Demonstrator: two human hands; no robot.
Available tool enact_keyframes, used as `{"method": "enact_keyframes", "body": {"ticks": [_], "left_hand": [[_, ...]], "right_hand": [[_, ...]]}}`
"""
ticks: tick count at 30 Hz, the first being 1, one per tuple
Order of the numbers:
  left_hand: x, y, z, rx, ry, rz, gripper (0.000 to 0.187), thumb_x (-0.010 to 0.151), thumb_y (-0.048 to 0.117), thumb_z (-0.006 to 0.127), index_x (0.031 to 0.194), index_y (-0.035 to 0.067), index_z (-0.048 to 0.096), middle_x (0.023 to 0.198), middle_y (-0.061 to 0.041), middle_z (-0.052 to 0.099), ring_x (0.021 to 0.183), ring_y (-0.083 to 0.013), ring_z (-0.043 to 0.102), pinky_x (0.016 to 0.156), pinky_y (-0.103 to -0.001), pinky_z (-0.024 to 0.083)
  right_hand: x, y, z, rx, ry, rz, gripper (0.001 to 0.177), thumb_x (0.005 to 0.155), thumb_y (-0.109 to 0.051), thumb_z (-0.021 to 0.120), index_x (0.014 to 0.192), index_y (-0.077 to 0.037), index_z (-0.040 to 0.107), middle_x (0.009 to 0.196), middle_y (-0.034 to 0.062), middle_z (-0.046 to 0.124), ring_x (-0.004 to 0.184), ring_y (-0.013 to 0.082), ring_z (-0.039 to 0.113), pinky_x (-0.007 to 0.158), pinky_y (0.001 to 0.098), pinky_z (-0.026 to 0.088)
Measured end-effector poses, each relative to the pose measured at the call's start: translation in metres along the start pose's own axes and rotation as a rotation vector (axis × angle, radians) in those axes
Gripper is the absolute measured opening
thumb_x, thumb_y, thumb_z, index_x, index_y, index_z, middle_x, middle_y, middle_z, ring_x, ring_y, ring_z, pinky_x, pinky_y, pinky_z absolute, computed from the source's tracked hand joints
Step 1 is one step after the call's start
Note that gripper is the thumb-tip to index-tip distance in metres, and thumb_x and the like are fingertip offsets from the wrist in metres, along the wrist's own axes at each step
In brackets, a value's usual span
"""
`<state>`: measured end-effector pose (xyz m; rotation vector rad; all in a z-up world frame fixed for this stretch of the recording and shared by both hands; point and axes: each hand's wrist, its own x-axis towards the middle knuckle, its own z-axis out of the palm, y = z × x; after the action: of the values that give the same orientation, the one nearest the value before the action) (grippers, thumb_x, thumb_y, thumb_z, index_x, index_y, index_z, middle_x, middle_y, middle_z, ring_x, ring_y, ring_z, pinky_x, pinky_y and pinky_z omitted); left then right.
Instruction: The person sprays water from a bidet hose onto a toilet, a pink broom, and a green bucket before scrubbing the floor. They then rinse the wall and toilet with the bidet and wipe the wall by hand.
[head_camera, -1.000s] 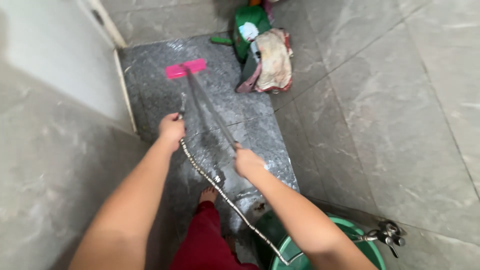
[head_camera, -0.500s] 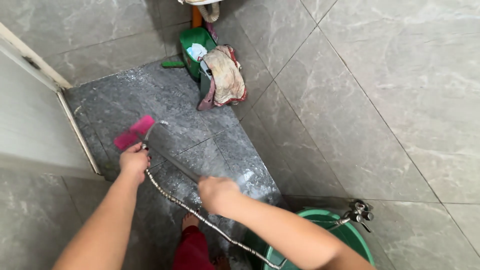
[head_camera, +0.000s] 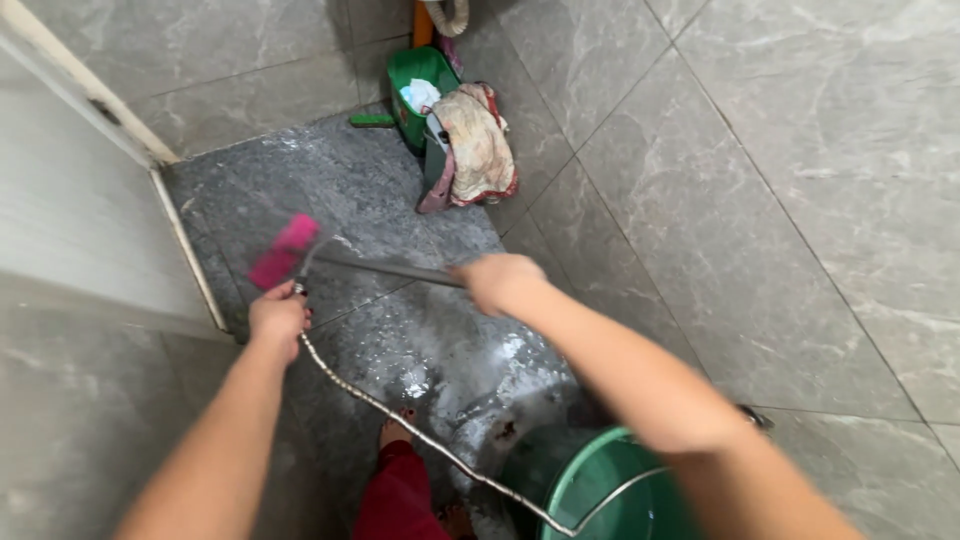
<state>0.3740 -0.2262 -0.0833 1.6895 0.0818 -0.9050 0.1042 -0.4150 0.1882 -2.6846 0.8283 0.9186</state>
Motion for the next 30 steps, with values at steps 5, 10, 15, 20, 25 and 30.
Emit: {"method": "enact_keyframes", "body": {"ticks": [5,10,15,20,25,30], "left_hand": [[-0.001,0.001,-0.009,-0.014,0.024,-0.019,0.034,0.095,-0.002,0.063,0.127,0.005,0.068,0.091,-0.007,0.068,0.061,-0.0116,0.059,0.049,-0.027,0.047],[0.003,0.009,-0.022,-0.095,0.224,-0.071,0.037,0.095,-0.004,0.061,0.131,0.003,0.062,0.095,-0.010,0.069,0.061,-0.0144,0.064,0.049,-0.029,0.053],[0.022,0.033,-0.051,-0.102,0.371,0.122,0.043,0.095,-0.005,0.058,0.137,0.003,0.060,0.101,-0.008,0.070,0.061,-0.0145,0.065,0.050,-0.029,0.055],[0.038,0.055,-0.080,-0.008,0.364,0.177,0.046,0.094,-0.005,0.060,0.139,0.004,0.059,0.099,-0.008,0.070,0.063,-0.0138,0.065,0.051,-0.029,0.056],[0.064,0.067,-0.103,0.139,0.477,0.221,0.042,0.089,-0.002,0.068,0.131,0.004,0.063,0.097,-0.008,0.072,0.065,-0.0182,0.068,0.053,-0.035,0.055],[0.061,0.105,-0.126,0.391,0.588,0.356,0.026,0.087,0.000,0.074,0.112,0.001,0.075,0.094,-0.012,0.076,0.076,-0.0164,0.074,0.067,-0.033,0.060]], "right_hand": [[-0.042,-0.022,0.027,0.115,-0.101,0.075,0.058,0.096,-0.024,0.059,0.150,-0.038,0.047,0.116,0.0124,0.072,0.108,0.0325,0.070,0.091,0.0461,0.057],[0.060,-0.092,0.066,0.284,-0.105,0.058,0.070,0.092,-0.006,0.053,0.156,-0.031,0.042,0.117,0.0133,0.073,0.108,0.0298,0.073,0.089,0.0439,0.060],[0.119,-0.124,0.070,0.204,-0.030,0.033,0.063,0.095,-0.008,0.051,0.156,-0.023,0.042,0.123,0.0133,0.072,0.114,0.0321,0.070,0.094,0.0438,0.057],[0.046,-0.053,0.041,0.260,-0.071,0.106,0.057,0.095,-0.016,0.055,0.147,-0.039,0.051,0.123,0.0098,0.070,0.110,0.0325,0.070,0.089,0.0471,0.058],[-0.035,-0.042,0.048,0.180,-0.214,0.162,0.064,0.100,-0.022,0.054,0.157,-0.039,0.033,0.123,0.0152,0.068,0.113,0.0328,0.070,0.093,0.0462,0.057],[0.043,-0.088,0.069,0.248,-0.042,0.068,0.066,0.092,-0.006,0.051,0.154,-0.027,0.040,0.123,0.0139,0.069,0.111,0.0328,0.070,0.088,0.0458,0.059]]}}
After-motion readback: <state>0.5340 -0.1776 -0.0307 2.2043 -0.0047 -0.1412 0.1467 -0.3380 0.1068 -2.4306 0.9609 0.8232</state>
